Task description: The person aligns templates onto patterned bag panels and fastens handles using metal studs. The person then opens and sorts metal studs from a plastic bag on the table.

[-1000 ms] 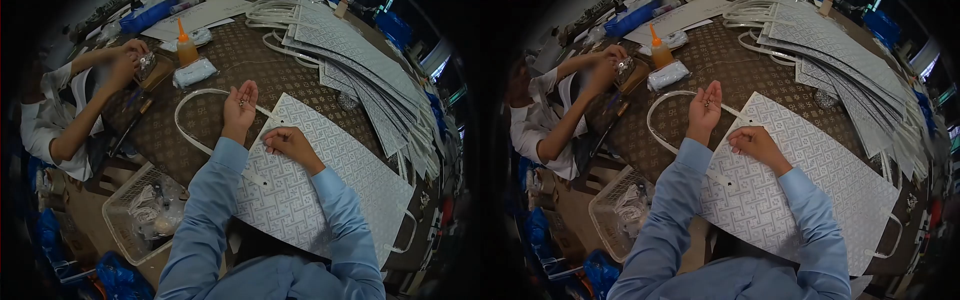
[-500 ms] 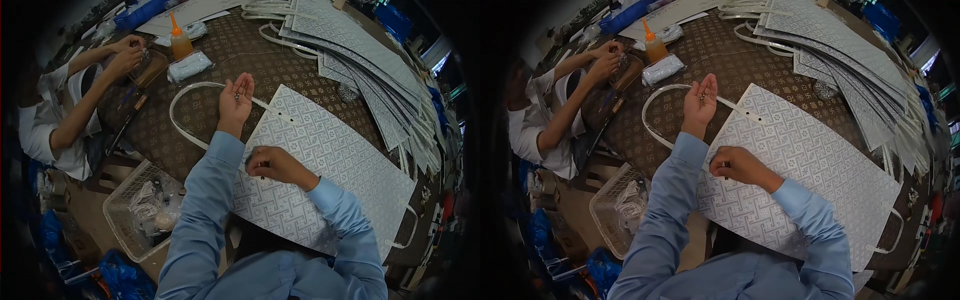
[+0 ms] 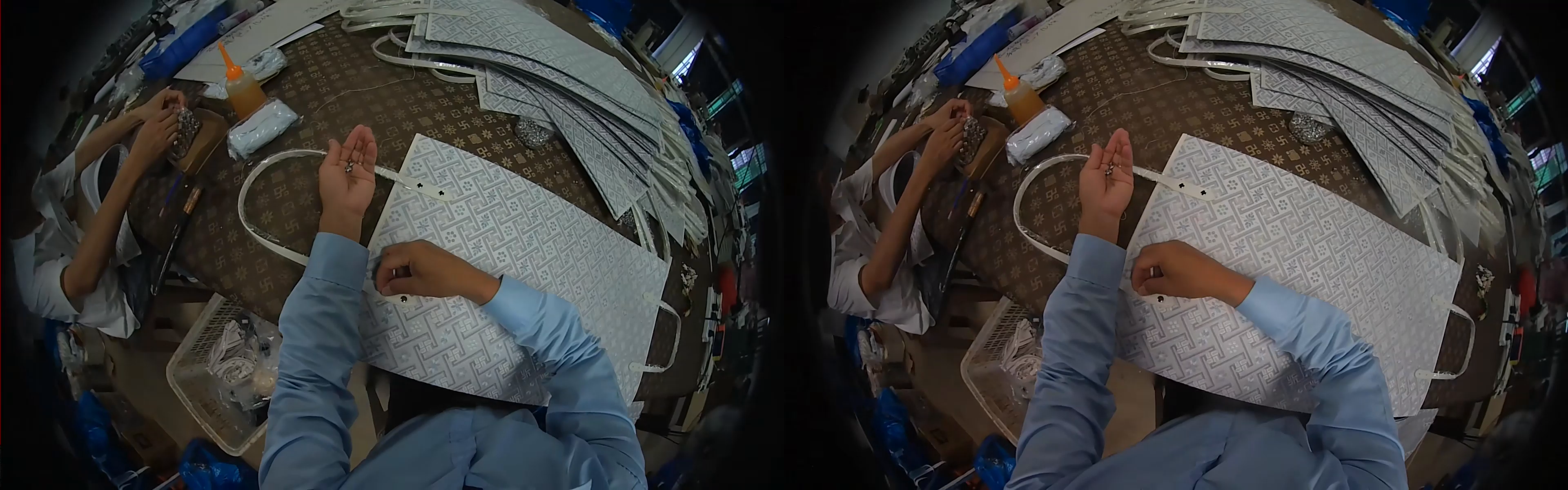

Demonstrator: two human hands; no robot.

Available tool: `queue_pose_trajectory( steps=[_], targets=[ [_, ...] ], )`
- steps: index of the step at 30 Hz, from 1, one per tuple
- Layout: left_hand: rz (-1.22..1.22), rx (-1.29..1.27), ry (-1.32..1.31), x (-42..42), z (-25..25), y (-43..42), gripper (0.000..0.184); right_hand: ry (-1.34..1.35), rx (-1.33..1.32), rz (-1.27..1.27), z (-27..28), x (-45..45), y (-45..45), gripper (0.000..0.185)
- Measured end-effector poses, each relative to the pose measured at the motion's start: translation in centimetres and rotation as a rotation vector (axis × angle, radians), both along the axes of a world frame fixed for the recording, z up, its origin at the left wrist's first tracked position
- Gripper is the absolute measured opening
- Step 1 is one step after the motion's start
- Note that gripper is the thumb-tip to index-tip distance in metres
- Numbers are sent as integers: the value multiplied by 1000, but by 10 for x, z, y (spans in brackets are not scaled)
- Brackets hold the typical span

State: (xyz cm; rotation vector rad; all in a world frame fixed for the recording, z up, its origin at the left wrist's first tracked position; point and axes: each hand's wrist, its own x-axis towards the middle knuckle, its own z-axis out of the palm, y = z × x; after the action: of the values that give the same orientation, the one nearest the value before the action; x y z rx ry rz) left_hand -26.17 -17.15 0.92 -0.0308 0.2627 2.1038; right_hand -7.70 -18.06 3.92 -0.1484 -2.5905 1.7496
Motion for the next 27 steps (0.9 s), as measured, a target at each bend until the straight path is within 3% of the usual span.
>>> queue_pose_trajectory(
  steps=[5,7,8,9,10,11,12,13,14,16,17,19,20,22,23,24,25,26,27],
  targets=[
    [-29,-7,5,1,3,-1,43,-42,-20,3,-3,-4,-1,4],
    [-38,73,-63,-7,-10,2,41,72,73,37,-12,-4,2,4],
    [43,-32,-68,-2,-2,2,39,-135,-34,-12,-7,-7,-2,6],
    [-134,208,-147,-15,-23,2,37,-146,5,-14,-5,-9,-3,9],
    [-147,197,-68,-24,-39,6,37,185,228,35,-14,-11,0,10],
    [-191,242,-35,-36,-58,10,39,-1,165,55,-7,-15,-1,6],
    [-81,-9,-30,-35,-50,12,41,151,311,117,-20,-24,3,6],
    [-296,293,37,-58,-82,15,42,62,472,150,-30,-35,2,12],
    [-217,142,42,-58,-75,15,42,65,349,105,-1,-22,0,16],
    [-62,-27,21,-21,-29,7,43,32,369,155,-22,-38,3,18],
    [-83,-21,32,-23,-31,6,43,38,376,133,-25,-45,3,18],
    [-153,85,11,-24,-34,3,43,80,666,354,-30,-57,5,20],
    [-168,92,10,-24,-32,6,43,73,672,340,-38,-66,6,20],
    [-80,-10,-15,-20,-28,6,42,-342,397,381,-35,-68,5,23],
    [-73,-26,-23,-21,-40,11,42,-344,282,309,-40,-62,14,23],
    [-122,123,214,-33,-57,22,41,-327,163,256,-14,-50,16,23],
    [-150,236,470,-38,-58,11,40,-22,538,284,-36,-65,7,23],
    [-453,422,-114,-51,-60,8,38,126,623,249,-64,-70,16,26],
    [-263,236,-2,-54,-66,9,38,59,697,264,-29,-48,9,29]
  ],
)
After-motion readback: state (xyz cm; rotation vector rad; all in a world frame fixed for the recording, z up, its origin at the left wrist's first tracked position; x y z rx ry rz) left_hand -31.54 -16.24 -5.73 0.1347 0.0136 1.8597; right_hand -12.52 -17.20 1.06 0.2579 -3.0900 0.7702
